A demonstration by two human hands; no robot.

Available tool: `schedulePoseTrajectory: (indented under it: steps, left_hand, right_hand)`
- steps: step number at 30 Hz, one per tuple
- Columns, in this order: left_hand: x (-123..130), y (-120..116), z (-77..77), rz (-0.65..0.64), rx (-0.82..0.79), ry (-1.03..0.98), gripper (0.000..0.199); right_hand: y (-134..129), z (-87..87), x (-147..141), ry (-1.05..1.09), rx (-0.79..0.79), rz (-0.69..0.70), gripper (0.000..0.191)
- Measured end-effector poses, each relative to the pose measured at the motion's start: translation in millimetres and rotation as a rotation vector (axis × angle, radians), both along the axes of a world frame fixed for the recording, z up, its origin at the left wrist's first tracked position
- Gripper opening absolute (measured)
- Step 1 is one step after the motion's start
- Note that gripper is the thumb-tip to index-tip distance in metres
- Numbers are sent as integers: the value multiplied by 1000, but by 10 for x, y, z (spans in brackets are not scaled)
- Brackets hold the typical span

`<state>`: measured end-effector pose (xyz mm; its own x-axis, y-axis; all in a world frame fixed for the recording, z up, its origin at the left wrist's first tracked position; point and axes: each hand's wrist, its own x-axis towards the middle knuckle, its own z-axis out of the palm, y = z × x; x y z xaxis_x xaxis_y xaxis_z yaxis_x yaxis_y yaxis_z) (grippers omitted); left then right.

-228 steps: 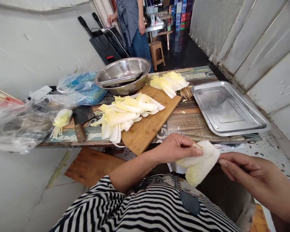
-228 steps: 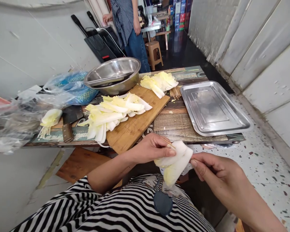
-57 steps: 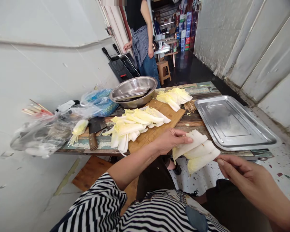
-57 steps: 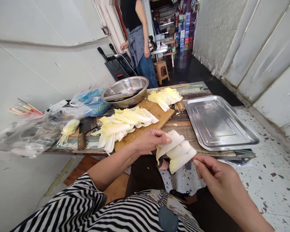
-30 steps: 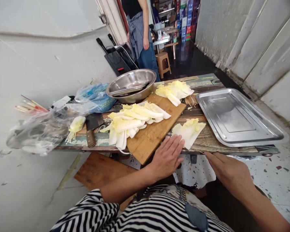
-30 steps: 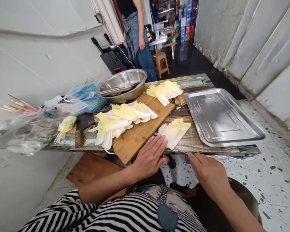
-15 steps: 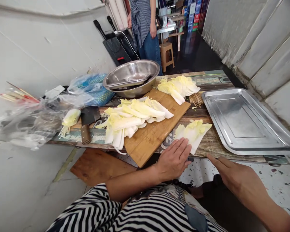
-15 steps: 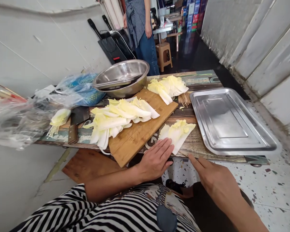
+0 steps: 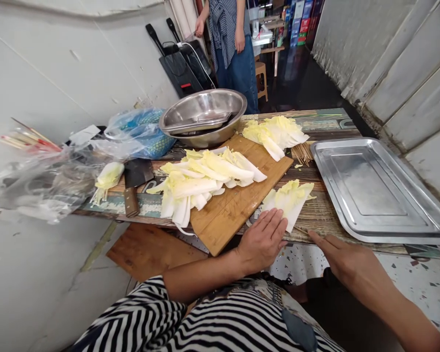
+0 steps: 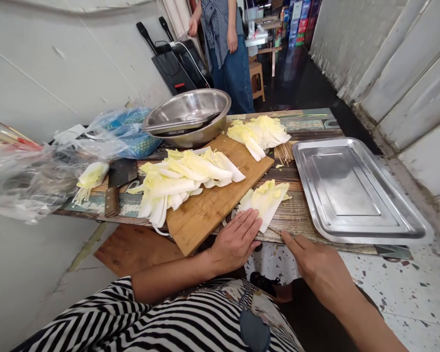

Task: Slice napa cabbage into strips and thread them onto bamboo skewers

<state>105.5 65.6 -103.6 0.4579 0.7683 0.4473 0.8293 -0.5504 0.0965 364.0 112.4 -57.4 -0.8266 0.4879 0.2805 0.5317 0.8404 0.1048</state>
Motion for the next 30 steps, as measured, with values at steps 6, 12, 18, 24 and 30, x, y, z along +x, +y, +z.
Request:
schedulePoseTrajectory:
  steps: [6,12,18,24,30]
  left_hand:
    - [-4,2,14,19,-12,-50,54]
    - [-30,21,23,-14,-35,-75,51]
    - [-57,35,9,-27,-30,-82,47]
    - [-56,-18,86,-28,-22,-92,60]
    - [87,-86,-34,-103,75,57,50]
  right_hand:
    - [16,17,-69,-13,51,16,52]
    - [-41,6,-211,-59,104,-82,49]
    - [-95,-5,-362,-130,73,-190,43]
    - [-222,-67,-181,-30,137,-242,38]
    - [-269,-76,-30,21,28,-193,39]
